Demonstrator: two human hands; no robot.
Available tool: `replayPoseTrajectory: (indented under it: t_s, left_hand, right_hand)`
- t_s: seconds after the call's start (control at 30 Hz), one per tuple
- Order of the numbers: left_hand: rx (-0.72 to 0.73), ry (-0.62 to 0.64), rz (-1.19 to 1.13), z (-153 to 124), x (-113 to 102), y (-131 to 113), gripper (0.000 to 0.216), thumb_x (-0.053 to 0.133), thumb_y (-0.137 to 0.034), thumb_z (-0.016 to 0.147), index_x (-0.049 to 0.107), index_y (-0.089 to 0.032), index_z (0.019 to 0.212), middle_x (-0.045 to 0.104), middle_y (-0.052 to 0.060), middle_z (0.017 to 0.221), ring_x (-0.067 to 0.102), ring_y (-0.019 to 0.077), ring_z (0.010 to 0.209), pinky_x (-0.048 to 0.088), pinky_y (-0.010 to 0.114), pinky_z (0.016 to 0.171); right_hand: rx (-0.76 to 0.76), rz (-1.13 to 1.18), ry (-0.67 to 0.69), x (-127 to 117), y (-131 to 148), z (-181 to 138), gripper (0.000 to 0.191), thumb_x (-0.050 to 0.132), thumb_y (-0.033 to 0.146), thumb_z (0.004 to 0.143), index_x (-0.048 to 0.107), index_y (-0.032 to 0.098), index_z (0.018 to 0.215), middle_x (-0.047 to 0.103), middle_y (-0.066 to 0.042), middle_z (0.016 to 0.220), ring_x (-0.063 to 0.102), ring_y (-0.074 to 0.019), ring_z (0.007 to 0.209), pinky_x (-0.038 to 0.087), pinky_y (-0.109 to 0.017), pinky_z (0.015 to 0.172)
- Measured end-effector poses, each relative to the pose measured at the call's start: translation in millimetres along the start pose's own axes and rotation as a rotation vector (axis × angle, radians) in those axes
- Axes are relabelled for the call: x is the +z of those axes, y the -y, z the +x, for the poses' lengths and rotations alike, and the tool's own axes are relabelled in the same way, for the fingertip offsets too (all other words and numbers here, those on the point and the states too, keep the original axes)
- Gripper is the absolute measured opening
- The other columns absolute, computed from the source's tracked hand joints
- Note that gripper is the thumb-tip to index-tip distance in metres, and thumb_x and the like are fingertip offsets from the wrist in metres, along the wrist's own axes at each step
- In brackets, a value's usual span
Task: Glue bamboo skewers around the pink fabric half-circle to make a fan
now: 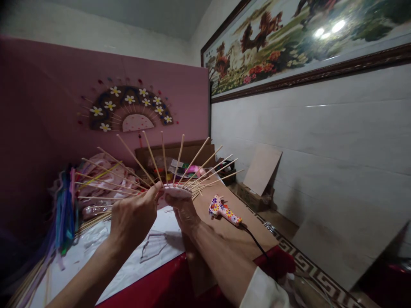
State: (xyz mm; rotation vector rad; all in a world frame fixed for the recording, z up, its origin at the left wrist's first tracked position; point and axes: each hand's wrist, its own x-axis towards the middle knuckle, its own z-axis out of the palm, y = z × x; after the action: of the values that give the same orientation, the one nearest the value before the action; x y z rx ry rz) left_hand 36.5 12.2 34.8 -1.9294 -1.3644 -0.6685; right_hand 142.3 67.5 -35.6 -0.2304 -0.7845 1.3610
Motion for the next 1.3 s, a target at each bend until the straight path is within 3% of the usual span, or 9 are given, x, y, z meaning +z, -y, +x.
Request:
replayPoseTrajectory:
  t_s: [0.17,0.37,0.53,1.03,1.3]
  left_hand:
    - [0.006,0.124,0.048,5,-15,2,0.029,0.045,-0.019,0.086,0.066,-0.026,0.105,0.066,0.005,0.056,0.063,0.0247,0.049,0.021,0.027,0.045]
    - [0.054,0.204,0.089,9,-21,4,0.035,0.044,-0.017,0.085,0.061,-0.027,0.114,0.064,0.006,0.053,0.063,0.0247,0.05,0.024,0.026,0.045]
    - [0.066,0.281,0.062,14,-24,7,0.026,0.044,-0.017,0.084,0.064,-0.025,0.099,0.065,0.006,0.057,0.065,0.0254,0.054,0.025,0.026,0.046]
    - [-0.01,0.177,-0.033,13,-10,7,0.026,0.045,-0.021,0.084,0.069,-0.027,0.093,0.066,0.005,0.056,0.064,0.0234,0.055,0.018,0.028,0.048]
    - [0.025,0.118,-0.066,11,-7,6,0.02,0.051,-0.023,0.082,0.07,-0.027,0.087,0.068,0.003,0.059,0.064,0.0229,0.054,0.017,0.028,0.048]
  right_hand:
    - [0.033,-0.031,0.069,-1,2,0,0.023,0.079,0.015,0.058,0.071,0.021,0.078,0.072,0.003,0.08,0.064,-0.0146,0.077,0.048,-0.03,0.082]
    - [0.033,-0.011,0.057,-2,2,-1,0.025,0.077,0.015,0.059,0.07,0.022,0.082,0.071,0.003,0.083,0.064,-0.0159,0.078,0.048,-0.031,0.081]
    - [0.054,-0.025,0.063,1,3,-2,0.023,0.078,0.018,0.059,0.071,0.023,0.08,0.071,0.004,0.081,0.063,-0.0142,0.076,0.049,-0.028,0.079]
    - [0.013,-0.022,0.015,0,-1,-3,0.024,0.077,0.014,0.058,0.069,0.026,0.078,0.071,0.006,0.077,0.062,-0.0131,0.072,0.048,-0.029,0.077]
    - [0.004,-0.003,0.001,-2,-2,-3,0.026,0.076,0.012,0.059,0.069,0.026,0.08,0.071,0.007,0.079,0.062,-0.0128,0.073,0.048,-0.029,0.077]
